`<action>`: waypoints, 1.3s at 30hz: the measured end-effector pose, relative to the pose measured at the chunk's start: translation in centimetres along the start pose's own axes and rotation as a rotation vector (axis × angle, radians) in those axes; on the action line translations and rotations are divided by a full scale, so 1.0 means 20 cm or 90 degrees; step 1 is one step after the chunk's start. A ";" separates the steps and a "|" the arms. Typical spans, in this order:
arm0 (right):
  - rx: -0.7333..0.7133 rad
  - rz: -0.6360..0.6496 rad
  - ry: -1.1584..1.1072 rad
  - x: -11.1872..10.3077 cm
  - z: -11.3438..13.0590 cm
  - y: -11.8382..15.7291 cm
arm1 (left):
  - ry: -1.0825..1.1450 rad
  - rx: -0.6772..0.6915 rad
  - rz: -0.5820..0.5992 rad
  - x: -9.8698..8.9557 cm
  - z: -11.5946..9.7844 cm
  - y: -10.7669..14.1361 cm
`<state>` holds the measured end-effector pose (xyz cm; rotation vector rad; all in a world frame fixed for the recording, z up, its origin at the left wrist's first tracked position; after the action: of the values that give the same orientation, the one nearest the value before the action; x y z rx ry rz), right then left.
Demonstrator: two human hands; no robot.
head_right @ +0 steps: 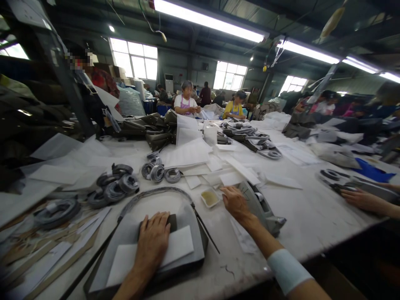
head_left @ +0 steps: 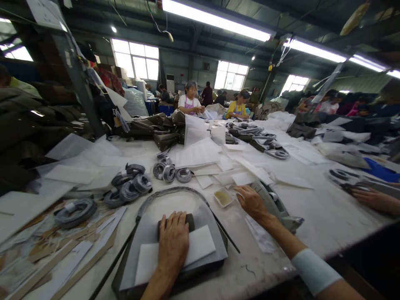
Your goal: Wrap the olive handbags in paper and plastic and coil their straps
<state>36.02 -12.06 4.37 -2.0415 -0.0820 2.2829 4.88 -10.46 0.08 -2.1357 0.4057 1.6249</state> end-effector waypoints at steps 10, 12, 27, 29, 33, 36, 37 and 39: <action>-0.038 0.096 0.031 0.27 0.24 -0.09 | 0.031 -0.032 0.022 -0.05 -0.03 0.01; -0.034 0.053 -0.004 0.21 0.20 -0.09 | 0.029 -0.032 0.019 -0.06 -0.04 0.01; 0.134 0.116 0.052 0.05 -0.18 -0.04 | 0.045 -0.020 0.021 -0.04 -0.03 0.00; 0.136 0.121 0.029 0.07 -0.17 -0.07 | 0.045 -0.025 0.024 -0.04 -0.02 0.00; 0.150 0.098 -0.059 0.06 -0.18 -0.10 | 0.065 -0.026 0.019 -0.05 -0.01 0.00; 0.174 0.063 -0.164 0.01 -0.21 -0.09 | 0.087 -0.030 0.014 -0.06 0.00 -0.01; 0.184 0.055 -0.207 -0.02 -0.23 -0.08 | 0.094 -0.036 0.015 -0.06 0.01 -0.01; 0.196 0.045 -0.304 -0.07 -0.24 -0.05 | 0.101 -0.054 0.024 -0.06 0.02 -0.02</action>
<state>41.00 -11.30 5.24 -1.3502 0.2989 2.5821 4.46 -10.07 1.12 -2.3426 0.4358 1.5235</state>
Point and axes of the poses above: each hand's wrist, its own y-axis away from the middle knuckle, its own x-axis out of the palm, z = x × y, the point moved 5 cm from there along -y, towards the middle knuckle, and after that the axes turned 15 degrees about z, right-handed, at the moved point
